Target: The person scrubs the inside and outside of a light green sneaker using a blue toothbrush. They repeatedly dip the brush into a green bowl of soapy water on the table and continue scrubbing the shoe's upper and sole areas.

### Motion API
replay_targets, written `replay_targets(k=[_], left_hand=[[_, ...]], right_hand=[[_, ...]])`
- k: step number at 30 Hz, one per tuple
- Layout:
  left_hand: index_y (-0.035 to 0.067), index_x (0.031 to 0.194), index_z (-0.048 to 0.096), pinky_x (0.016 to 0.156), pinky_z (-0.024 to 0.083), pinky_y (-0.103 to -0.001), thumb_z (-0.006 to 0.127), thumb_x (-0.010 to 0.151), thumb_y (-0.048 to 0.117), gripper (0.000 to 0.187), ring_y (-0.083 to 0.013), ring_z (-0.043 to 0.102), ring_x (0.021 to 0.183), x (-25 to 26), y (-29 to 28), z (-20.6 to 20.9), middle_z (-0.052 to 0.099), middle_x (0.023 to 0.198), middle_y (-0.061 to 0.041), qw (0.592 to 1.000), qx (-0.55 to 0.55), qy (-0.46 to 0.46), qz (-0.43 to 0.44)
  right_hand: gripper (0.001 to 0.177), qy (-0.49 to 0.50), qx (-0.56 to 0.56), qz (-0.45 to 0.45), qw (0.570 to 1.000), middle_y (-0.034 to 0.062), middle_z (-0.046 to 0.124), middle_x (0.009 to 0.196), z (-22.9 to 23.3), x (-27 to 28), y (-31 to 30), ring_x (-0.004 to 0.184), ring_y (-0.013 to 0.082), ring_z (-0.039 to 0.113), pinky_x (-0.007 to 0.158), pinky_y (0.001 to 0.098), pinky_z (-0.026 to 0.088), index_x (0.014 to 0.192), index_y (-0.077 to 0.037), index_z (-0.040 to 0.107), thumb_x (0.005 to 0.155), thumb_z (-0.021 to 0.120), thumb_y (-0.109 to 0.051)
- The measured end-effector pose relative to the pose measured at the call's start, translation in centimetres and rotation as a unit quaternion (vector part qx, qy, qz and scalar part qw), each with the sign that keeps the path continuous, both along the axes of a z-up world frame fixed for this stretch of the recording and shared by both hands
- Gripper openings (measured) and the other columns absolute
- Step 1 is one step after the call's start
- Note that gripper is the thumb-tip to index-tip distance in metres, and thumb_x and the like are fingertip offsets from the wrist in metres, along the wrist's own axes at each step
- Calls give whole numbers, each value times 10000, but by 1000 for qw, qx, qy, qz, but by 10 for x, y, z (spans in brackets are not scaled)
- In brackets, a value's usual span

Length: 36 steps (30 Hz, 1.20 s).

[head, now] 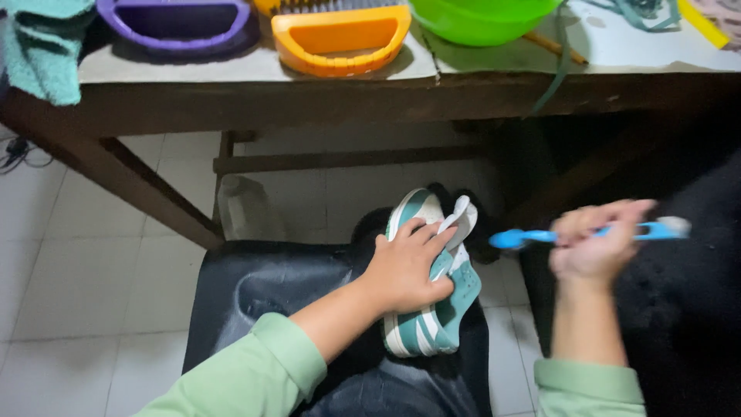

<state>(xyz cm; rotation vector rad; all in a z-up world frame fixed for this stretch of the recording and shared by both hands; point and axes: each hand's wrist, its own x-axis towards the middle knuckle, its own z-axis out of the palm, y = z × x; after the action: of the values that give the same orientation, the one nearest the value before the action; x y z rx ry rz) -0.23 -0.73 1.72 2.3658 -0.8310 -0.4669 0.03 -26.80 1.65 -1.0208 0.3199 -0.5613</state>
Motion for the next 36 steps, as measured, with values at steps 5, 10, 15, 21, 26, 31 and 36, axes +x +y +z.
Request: replay_targets(k=[5, 10, 15, 21, 26, 31, 36], left_hand=[[164, 1554, 437, 955, 381, -671, 434, 776, 515, 854, -363, 299, 1499, -3, -6, 2, 461, 1551, -135, 1000, -10, -28, -6], [175, 1552, 404, 841, 408, -621, 450, 772, 489, 842, -341, 277, 1489, -5, -9, -4, 386, 1619, -79, 999, -4, -50, 4], [155, 1526, 433, 757, 434, -623, 459, 769, 450, 812, -362, 318, 1467, -5, -12, -12, 432, 1580, -98, 997, -30, -76, 4], [182, 1576, 338, 754, 431, -653, 475, 824, 394, 793, -341, 295, 1466, 1, 0, -19, 398, 1604, -98, 998, -40, -56, -12], [185, 1585, 323, 793, 413, -634, 392, 905, 371, 709, -327, 286, 1483, 4, 8, -24, 433, 1581, -101, 996, -82, -33, -4], [194, 1606, 283, 868, 376, -649, 402, 901, 387, 740, -340, 261, 1499, -1, 10, -27, 379, 1630, -139, 996, -84, -23, -8], [200, 1600, 359, 921, 416, -575, 350, 902, 437, 737, -353, 314, 1512, 4, 12, -32, 468, 1567, -137, 995, -88, -56, 3]], right_hand=[[584, 3, 14, 40, 999, -11, 288, 392, -12, -10, 45, 269, 138, 327, 272, 267, 254, 613, -280, 368, 960, 414, -747], [565, -25, -17, -67, 997, -16, 211, 437, 3, -13, -20, 343, 142, 188, 382, 301, 133, 585, -228, 358, 922, 467, -668], [377, -109, 14, 127, 986, -63, 293, 452, -7, -25, 23, 354, 112, 254, 379, 284, 187, 707, -386, 624, 837, 587, -738], [507, -37, -17, -57, 998, -38, 215, 488, 8, 2, -31, 388, 107, 185, 380, 275, 114, 665, -262, 363, 896, 493, -694], [607, -15, -19, 129, 991, -18, 200, 419, -13, -19, 55, 297, 149, 226, 307, 307, 191, 574, -180, 338, 1044, 379, -562], [518, -38, -46, -92, 994, -34, 208, 513, 20, -13, -3, 405, 117, 211, 403, 290, 188, 672, -222, 360, 937, 526, -635], [607, -19, 12, 77, 997, 20, 309, 388, -17, -11, 47, 271, 169, 381, 289, 281, 280, 598, -254, 350, 1049, 332, -660]])
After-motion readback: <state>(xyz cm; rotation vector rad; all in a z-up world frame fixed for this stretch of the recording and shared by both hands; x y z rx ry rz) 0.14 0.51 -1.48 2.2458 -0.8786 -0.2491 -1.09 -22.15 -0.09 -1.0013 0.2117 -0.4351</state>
